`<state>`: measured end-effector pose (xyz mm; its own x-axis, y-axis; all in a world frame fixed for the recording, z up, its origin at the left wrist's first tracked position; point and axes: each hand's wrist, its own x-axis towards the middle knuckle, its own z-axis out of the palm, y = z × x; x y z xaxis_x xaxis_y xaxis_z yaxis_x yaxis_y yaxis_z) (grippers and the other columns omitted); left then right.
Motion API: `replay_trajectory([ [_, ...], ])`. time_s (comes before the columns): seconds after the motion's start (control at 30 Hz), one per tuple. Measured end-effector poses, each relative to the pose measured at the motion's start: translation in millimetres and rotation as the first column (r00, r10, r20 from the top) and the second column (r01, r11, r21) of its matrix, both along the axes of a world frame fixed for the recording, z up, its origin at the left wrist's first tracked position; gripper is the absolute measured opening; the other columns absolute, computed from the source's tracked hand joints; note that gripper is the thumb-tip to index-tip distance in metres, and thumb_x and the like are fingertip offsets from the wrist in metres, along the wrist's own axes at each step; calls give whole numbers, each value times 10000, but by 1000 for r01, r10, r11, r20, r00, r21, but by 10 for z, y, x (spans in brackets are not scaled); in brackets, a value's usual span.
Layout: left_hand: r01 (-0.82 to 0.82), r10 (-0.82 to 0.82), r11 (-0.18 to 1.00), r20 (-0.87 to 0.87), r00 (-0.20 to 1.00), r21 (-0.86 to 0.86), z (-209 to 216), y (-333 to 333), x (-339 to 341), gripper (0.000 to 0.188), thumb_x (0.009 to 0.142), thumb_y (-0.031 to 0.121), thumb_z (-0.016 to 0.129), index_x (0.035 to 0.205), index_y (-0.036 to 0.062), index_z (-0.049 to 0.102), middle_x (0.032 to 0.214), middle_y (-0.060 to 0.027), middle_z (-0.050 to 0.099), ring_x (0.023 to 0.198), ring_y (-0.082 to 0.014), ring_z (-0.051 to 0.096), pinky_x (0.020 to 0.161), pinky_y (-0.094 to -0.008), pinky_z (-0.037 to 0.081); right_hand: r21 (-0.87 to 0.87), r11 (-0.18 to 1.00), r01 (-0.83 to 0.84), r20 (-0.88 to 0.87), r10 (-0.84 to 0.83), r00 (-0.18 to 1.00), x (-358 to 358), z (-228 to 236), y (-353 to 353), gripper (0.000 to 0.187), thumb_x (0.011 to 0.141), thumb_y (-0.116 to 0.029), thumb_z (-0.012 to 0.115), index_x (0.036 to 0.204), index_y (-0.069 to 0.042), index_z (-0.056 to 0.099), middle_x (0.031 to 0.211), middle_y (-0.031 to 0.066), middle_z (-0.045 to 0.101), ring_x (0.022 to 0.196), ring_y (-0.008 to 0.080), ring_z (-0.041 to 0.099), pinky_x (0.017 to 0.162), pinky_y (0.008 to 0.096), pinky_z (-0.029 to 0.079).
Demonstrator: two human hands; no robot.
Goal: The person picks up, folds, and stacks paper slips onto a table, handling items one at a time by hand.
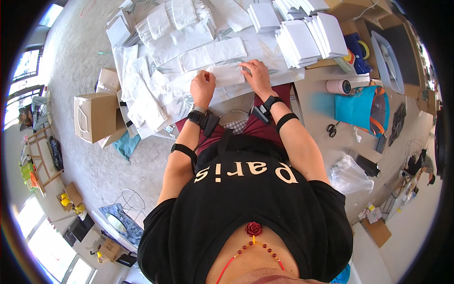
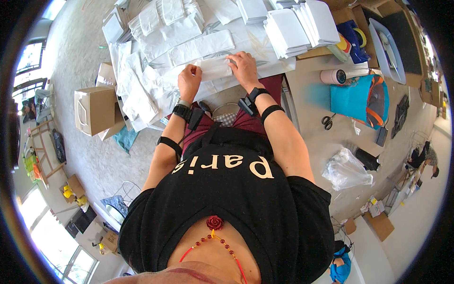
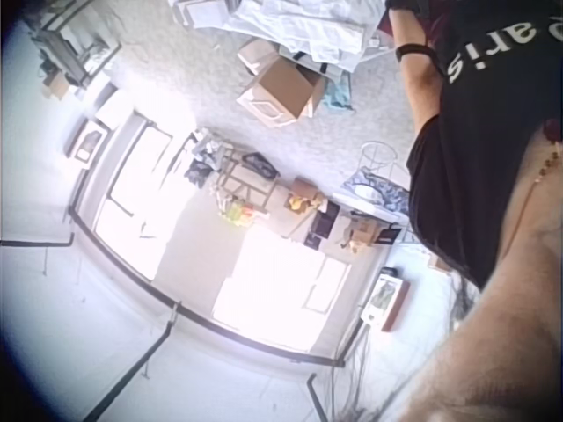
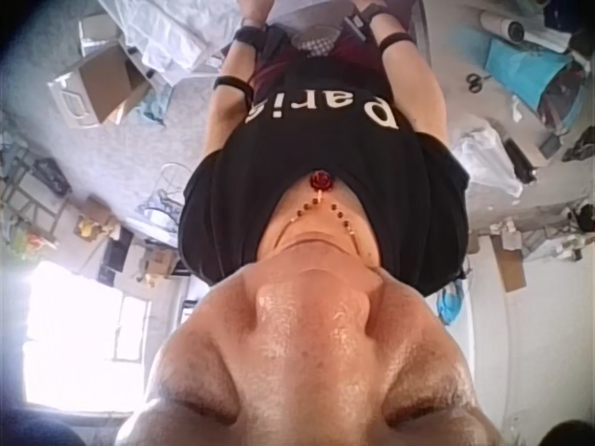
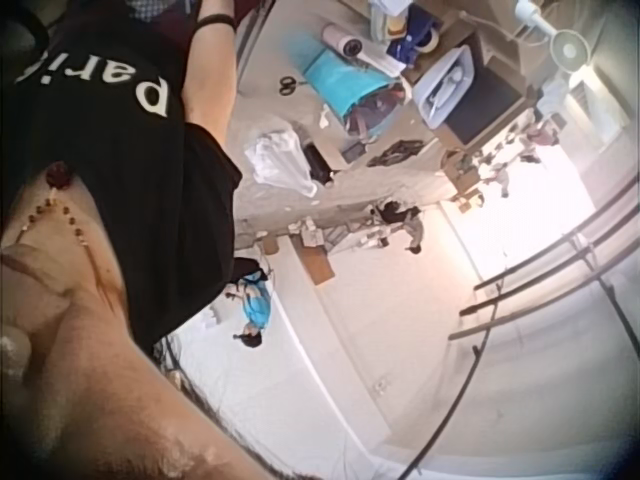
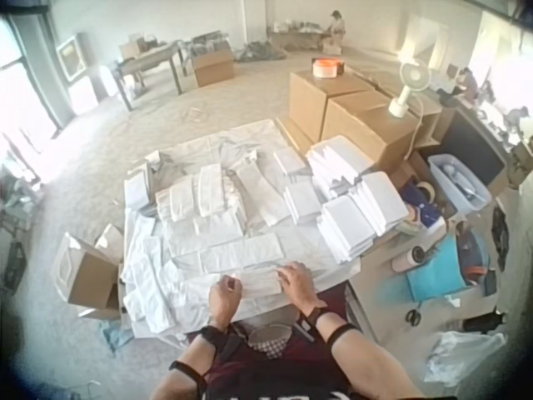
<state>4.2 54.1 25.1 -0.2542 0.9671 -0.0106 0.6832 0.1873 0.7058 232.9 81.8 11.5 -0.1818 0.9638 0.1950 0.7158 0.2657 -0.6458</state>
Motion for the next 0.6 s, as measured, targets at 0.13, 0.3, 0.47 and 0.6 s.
replay_trajectory([
  [0.13,6,-6,1000,-36,999,-4,-18,-2,1,236,919,275,657,884,47,709,818,-146,734,792,-377,715,718,-468,553,9,1000,-30,23,30,999,26,-19,8,296,874,-167,775,1169,-188,752,1106,65,639,1058,293,601,945,436,471],
  [0.3,11,-13,999,-78,997,-31,7,-1,9,208,908,264,665,873,60,681,809,-129,722,780,-369,705,702,-473,542,-9,992,-126,42,126,991,125,-40,15,419,857,-191,796,1269,-193,722,1159,76,603,1082,297,590,974,439,472],
  [0.47,-8,11,1000,-120,993,27,13,-40,-55,174,891,241,696,950,85,648,843,-110,680,767,-354,676,675,-478,517,-60,977,-206,79,210,974,195,-19,27,541,840,-234,817,1364,-209,684,1200,97,565,1111,300,570,996,442,468],
  [0.6,-185,211,961,-114,971,206,13,-47,-311,259,860,173,740,1057,70,607,944,-147,616,903,-364,628,786,-476,497,-72,974,-216,135,224,965,217,-16,25,586,831,-266,828,1391,-206,665,1215,109,553,1129,309,557,1005,444,463],
])
